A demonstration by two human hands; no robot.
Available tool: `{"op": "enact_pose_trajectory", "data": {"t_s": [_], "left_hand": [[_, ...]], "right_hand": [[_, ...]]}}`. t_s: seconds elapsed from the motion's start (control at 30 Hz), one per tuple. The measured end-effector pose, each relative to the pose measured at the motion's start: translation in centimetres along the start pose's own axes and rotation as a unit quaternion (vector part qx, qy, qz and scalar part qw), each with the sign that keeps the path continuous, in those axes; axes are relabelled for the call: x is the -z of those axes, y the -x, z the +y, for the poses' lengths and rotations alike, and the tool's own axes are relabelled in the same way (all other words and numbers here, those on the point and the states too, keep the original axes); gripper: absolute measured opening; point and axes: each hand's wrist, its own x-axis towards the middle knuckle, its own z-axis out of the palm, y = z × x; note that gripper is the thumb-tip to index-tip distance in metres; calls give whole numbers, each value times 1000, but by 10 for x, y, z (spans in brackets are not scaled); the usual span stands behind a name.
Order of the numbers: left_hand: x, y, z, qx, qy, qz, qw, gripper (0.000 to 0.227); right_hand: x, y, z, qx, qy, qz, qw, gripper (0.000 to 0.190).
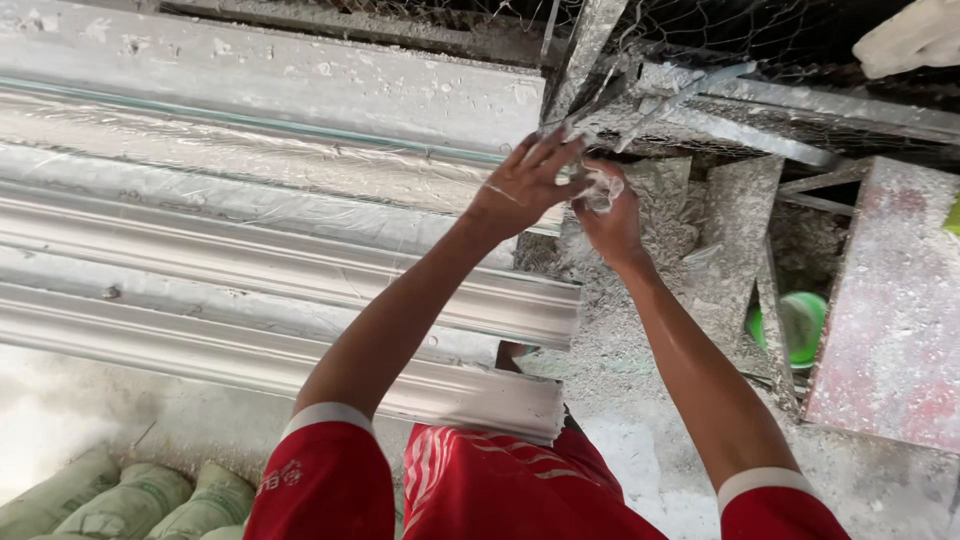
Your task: The person applies a layer of wet plaster by hand onto architectural moldings, then mixes more plaster in a bucket and pours it over the moldings, smoothing it out using both hands and a small scraper.
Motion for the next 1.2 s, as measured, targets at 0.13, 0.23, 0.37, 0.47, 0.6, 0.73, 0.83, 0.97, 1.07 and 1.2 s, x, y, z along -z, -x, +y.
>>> {"op": "enact_pose_trajectory", "data": {"t_s": [0.13, 0.23, 0.37, 0.47, 0.6, 0.73, 0.83, 0.97, 1.07, 1.2], "left_hand": [[43, 32, -15, 49, 52, 10, 997, 20], [50, 71, -41, 88, 56, -3, 995, 23], [62, 128, -78, 258, -100, -68, 959, 9], [71, 149, -99, 314, -188, 15, 930, 15], [80, 166, -138, 490, -177, -14, 854, 30], [73, 171, -138, 523, -92, -135, 836, 57], [56, 154, -114, 475, -118, -152, 859, 53], [21, 107, -61, 424, -69, -217, 877, 53], [2, 71, -18, 372, -32, -200, 906, 51], [-19, 32, 25, 280, 7, -255, 926, 59]], "right_hand": [[-28, -12, 8, 11, -37, 15, 999, 30], [-45, -20, 3, 42, 70, -68, 994, 24], [-55, -18, 6, 17, 268, -135, 954, 18], [-57, -9, 13, -5, 349, -109, 931, 22], [-44, 7, 13, -30, 354, -122, 927, 31], [-37, 16, -6, -64, 380, -140, 912, 32], [-38, 15, 15, -77, 397, -87, 911, 27], [-37, 7, 26, -95, 363, -30, 926, 23], [-34, -4, 24, -87, 306, -15, 948, 24], [-24, -15, 25, -100, 203, -33, 974, 38]]}}
